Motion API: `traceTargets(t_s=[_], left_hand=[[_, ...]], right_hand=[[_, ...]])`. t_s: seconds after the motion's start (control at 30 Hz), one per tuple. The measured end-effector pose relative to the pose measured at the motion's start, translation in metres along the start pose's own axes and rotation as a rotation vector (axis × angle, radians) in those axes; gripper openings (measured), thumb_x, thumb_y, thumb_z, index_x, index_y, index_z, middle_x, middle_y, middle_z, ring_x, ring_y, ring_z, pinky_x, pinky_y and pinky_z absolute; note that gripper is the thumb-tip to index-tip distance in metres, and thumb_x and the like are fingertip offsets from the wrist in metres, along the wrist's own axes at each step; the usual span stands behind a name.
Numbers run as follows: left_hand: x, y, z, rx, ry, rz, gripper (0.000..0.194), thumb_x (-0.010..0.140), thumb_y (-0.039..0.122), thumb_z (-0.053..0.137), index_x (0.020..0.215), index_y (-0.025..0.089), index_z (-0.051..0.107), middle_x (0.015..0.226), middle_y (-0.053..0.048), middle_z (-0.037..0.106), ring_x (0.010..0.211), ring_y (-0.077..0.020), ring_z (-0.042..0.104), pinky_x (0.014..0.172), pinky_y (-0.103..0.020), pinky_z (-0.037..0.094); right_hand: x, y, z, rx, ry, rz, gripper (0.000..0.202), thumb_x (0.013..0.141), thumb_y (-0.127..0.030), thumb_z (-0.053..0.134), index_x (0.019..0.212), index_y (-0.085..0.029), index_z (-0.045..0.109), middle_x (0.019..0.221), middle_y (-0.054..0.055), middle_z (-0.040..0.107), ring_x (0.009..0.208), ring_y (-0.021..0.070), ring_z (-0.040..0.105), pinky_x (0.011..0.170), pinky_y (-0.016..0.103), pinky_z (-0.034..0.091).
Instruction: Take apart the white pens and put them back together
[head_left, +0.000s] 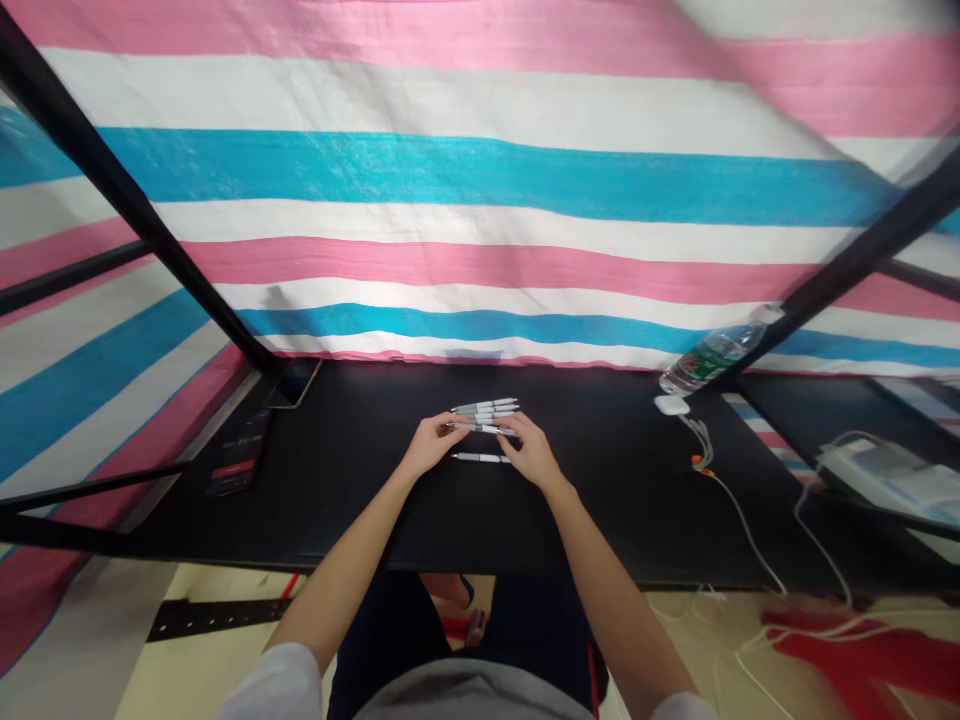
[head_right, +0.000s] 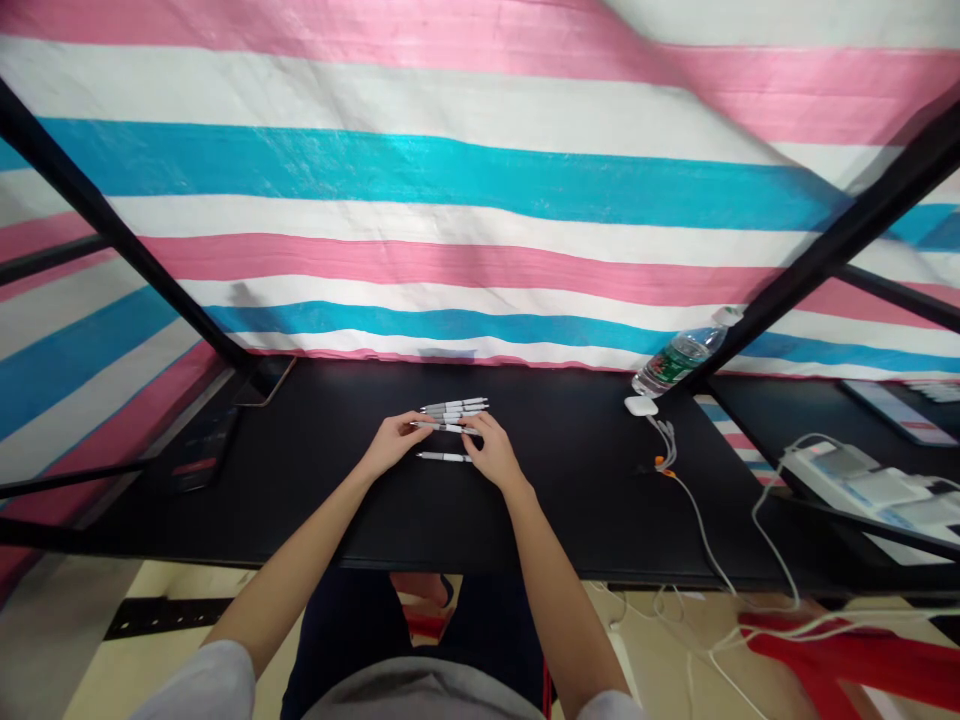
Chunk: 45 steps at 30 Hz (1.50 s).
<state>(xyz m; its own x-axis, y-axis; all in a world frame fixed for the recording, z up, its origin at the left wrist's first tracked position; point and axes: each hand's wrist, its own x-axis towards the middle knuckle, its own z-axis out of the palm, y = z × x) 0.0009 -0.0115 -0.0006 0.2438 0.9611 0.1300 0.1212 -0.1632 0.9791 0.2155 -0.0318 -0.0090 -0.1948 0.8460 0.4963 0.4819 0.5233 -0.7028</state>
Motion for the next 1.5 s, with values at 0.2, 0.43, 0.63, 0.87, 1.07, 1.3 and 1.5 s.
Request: traceTargets(t_s=[0.2, 0.43, 0.63, 0.87, 1.07, 1.3, 1.5], left_hand=[[0.0000, -0.0023, -0.0025, 0.025, 0.012, -0.046, 0.033, 0.076, 0.041, 0.071, 0.095, 0.014, 0.075, 0.084, -0.008, 0.072, 0.065, -0.0151, 0.060, 0.062, -0.026, 0.046], [0.0013, -0.0077, -0.0033, -0.023, 0.004, -0.048, 0.032, 0.075, 0.039, 0.072, 0.096, 0.015, 0.075, 0.085, -0.007, 0.072, 0.065, -0.0147, 0.059, 0.062, -0.026, 0.046], [0.0019, -0.0082, -0.0026, -0.038, -0.005, -0.022, 0.031, 0.075, 0.037, 0.073, 0.096, 0.015, 0.075, 0.083, -0.007, 0.071, 0.064, -0.0138, 0.058, 0.061, -0.026, 0.045], [0.0012, -0.0051, -0.0008, -0.060, -0.001, -0.038, 0.031, 0.074, 0.034, 0.073, 0.097, 0.014, 0.076, 0.075, -0.007, 0.070, 0.062, -0.0136, 0.058, 0.058, -0.025, 0.045], [-0.0001, -0.0027, 0.0001, -0.043, 0.000, -0.011, 0.031, 0.074, 0.036, 0.072, 0.097, 0.014, 0.076, 0.082, -0.009, 0.071, 0.064, -0.0140, 0.058, 0.059, -0.026, 0.047], [0.0021, -0.0052, 0.0005, -0.057, -0.015, 0.026, 0.035, 0.080, 0.043, 0.067, 0.097, 0.014, 0.076, 0.083, -0.008, 0.070, 0.068, -0.0150, 0.060, 0.064, -0.028, 0.050], [0.0032, -0.0095, -0.0006, -0.051, -0.002, 0.029, 0.036, 0.080, 0.043, 0.067, 0.101, 0.015, 0.074, 0.090, -0.009, 0.072, 0.071, -0.0150, 0.061, 0.068, -0.028, 0.050]], right_hand=[[0.0008, -0.0012, -0.0036, 0.039, 0.014, 0.016, 0.016, 0.087, -0.027, 0.056, 0.092, -0.020, 0.070, 0.090, 0.006, 0.065, 0.083, 0.0187, 0.062, 0.075, 0.031, 0.051], [0.0018, 0.0002, -0.0016, 0.194, 0.020, 0.192, 0.024, 0.084, -0.038, 0.061, 0.093, -0.021, 0.075, 0.088, 0.006, 0.067, 0.068, 0.0153, 0.060, 0.063, 0.029, 0.051], [0.0053, 0.0034, -0.0050, 0.530, -0.025, 0.430, 0.027, 0.073, -0.038, 0.068, 0.093, -0.020, 0.067, 0.079, 0.002, 0.068, 0.063, 0.0137, 0.059, 0.062, 0.029, 0.050], [0.0064, 0.0076, -0.0040, 0.588, 0.057, 0.515, 0.038, 0.070, -0.053, 0.072, 0.082, -0.018, 0.064, 0.065, 0.003, 0.066, 0.050, 0.0123, 0.054, 0.048, 0.026, 0.044], [0.0061, 0.0066, -0.0033, 0.530, 0.046, 0.547, 0.041, 0.071, -0.057, 0.069, 0.080, -0.017, 0.068, 0.062, 0.004, 0.066, 0.047, 0.0115, 0.053, 0.040, 0.023, 0.036], [0.0064, 0.0050, -0.0050, 0.537, 0.034, 0.557, 0.041, 0.072, -0.058, 0.066, 0.078, -0.017, 0.066, 0.059, 0.003, 0.065, 0.045, 0.0112, 0.052, 0.040, 0.023, 0.034], [0.0068, 0.0058, -0.0048, 0.554, 0.051, 0.570, 0.041, 0.070, -0.058, 0.068, 0.077, -0.017, 0.067, 0.058, 0.003, 0.065, 0.045, 0.0112, 0.052, 0.040, 0.023, 0.034]])
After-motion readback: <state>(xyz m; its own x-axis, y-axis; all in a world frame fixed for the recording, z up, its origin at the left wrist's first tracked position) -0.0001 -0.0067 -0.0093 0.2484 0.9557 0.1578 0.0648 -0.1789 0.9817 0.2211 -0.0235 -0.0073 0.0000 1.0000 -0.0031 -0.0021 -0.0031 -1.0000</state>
